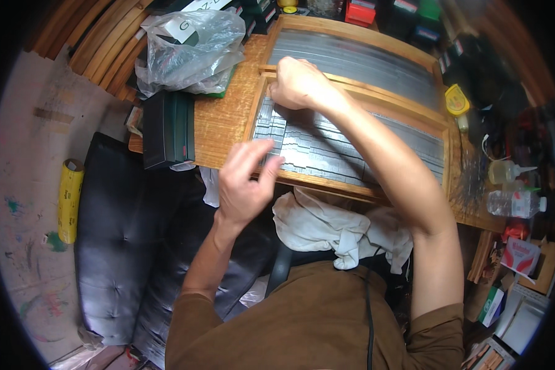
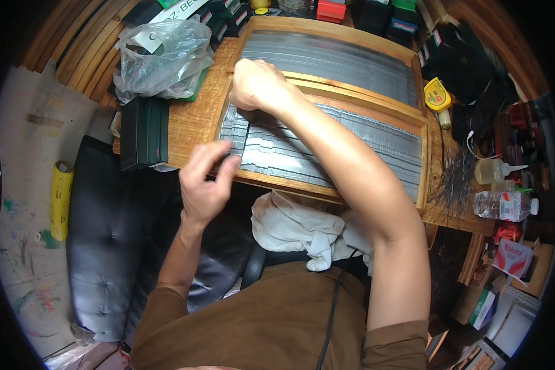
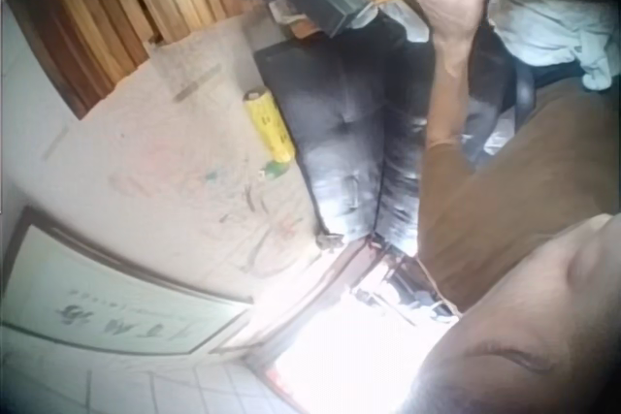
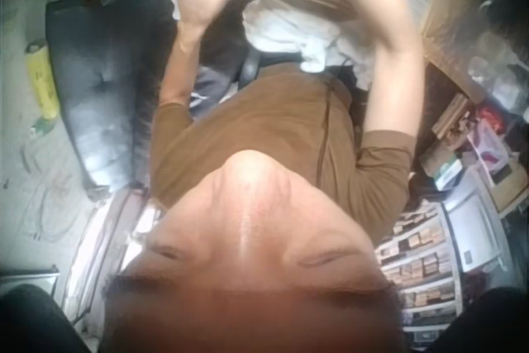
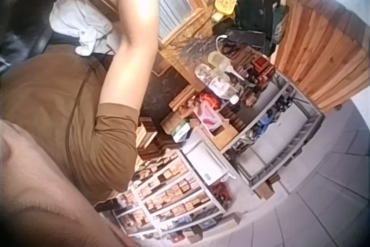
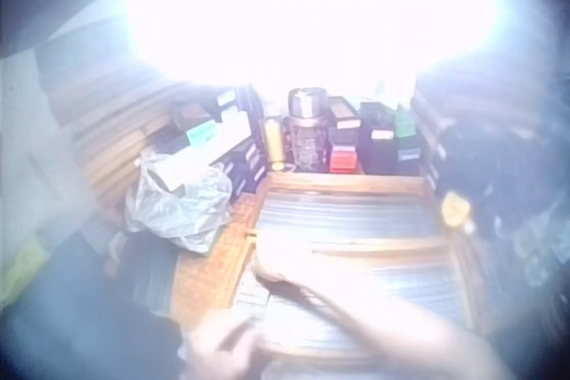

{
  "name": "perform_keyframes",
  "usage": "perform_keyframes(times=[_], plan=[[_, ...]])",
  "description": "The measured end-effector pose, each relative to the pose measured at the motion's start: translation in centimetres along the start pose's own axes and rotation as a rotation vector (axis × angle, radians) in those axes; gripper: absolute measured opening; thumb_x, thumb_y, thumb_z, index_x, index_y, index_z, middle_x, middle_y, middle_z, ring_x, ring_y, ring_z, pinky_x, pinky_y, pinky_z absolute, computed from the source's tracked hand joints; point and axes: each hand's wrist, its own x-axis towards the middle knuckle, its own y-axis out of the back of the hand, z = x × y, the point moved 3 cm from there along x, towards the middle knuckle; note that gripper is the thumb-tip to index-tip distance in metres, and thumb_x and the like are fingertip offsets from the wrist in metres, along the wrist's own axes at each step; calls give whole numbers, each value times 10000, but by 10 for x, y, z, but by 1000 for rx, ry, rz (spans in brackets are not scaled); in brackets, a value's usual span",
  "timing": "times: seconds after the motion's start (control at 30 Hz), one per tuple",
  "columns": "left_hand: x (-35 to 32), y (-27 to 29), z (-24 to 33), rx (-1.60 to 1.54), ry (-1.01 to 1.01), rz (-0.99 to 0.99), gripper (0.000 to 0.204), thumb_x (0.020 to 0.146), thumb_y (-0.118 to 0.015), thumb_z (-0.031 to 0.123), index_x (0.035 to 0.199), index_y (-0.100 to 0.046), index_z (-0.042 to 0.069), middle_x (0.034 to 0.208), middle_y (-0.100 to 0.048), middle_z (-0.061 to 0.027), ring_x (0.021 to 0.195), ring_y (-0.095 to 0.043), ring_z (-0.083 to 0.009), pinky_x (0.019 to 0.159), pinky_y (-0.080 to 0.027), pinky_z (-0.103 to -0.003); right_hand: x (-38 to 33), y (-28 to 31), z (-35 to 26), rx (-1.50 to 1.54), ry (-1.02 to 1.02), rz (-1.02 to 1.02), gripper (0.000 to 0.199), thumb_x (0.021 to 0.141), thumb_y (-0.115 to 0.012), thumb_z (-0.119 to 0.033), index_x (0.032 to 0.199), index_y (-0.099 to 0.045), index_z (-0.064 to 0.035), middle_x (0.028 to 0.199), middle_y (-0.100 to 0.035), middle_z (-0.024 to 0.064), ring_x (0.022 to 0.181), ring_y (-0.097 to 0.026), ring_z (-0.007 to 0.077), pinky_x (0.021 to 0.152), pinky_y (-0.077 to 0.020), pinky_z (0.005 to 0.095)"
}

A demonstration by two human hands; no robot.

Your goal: The person assembles small metal strips into a layered stack using a white cloth to handle them. They repeatedly pick up individual strips, align them, and place them together, occasionally wiping the stack with the cloth.

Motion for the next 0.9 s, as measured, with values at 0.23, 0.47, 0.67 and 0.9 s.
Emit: perform_keyframes(times=[0.23,0.47,0.67,0.9], plan=[[69,0,-45,-738,532,-262,576,993,-780,165,1461,-528,-58,1187,-754,-133,1064,-718,-164,904,-552,-273,-27,20,-23,54,197,166,311,981,-653,-240,916,-799,26,789,-746,241,812,-780,339,783,-606,434],[75,20,-35,-632,644,-392,221,964,-778,125,1136,-756,-12,989,-809,-84,890,-762,-125,720,-536,-204,-42,22,3,164,374,518,335,1010,-647,-288,923,-757,16,784,-745,194,726,-743,334,714,-580,435],[60,35,-36,-564,579,-229,244,976,-766,112,1158,-710,-40,1011,-801,-149,930,-786,-204,798,-608,-283,-53,-20,7,-25,144,48,353,895,-732,-264,932,-746,86,859,-735,304,863,-760,425,832,-601,488],[28,87,-34,-885,460,159,222,1027,-700,78,1205,-680,-53,1029,-783,-206,924,-791,-309,843,-660,-400,-41,-29,-1,-65,49,-25,319,850,-708,-203,944,-756,98,911,-738,337,927,-762,443,883,-607,488]])
